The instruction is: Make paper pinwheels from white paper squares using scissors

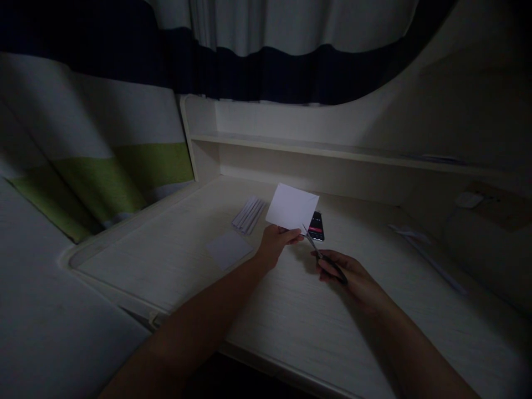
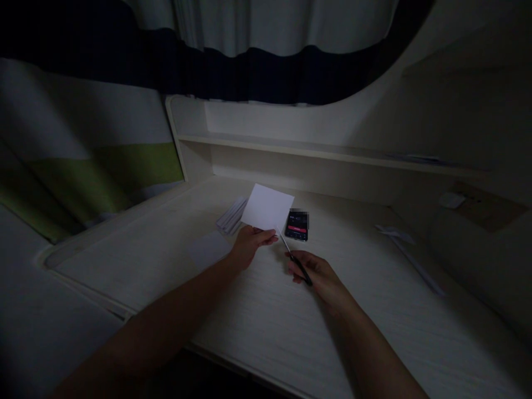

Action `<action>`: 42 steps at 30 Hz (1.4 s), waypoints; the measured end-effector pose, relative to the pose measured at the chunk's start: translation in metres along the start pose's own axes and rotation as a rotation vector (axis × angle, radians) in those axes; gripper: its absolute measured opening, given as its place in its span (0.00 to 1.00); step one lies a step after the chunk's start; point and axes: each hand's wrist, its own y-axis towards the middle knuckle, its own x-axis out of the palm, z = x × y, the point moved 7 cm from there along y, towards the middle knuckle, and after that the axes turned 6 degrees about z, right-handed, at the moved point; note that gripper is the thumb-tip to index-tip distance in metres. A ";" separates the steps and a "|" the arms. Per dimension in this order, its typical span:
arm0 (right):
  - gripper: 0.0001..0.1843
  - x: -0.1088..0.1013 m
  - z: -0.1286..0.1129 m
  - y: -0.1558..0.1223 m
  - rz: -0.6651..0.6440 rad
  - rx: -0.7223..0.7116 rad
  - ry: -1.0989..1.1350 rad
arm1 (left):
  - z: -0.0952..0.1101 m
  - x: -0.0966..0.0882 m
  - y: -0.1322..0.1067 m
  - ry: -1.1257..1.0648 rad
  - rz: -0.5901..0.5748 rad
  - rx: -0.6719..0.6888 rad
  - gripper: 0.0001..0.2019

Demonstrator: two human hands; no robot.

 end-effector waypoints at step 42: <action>0.22 -0.001 0.005 0.002 -0.005 0.008 -0.044 | 0.004 0.007 -0.006 -0.023 -0.039 -0.002 0.09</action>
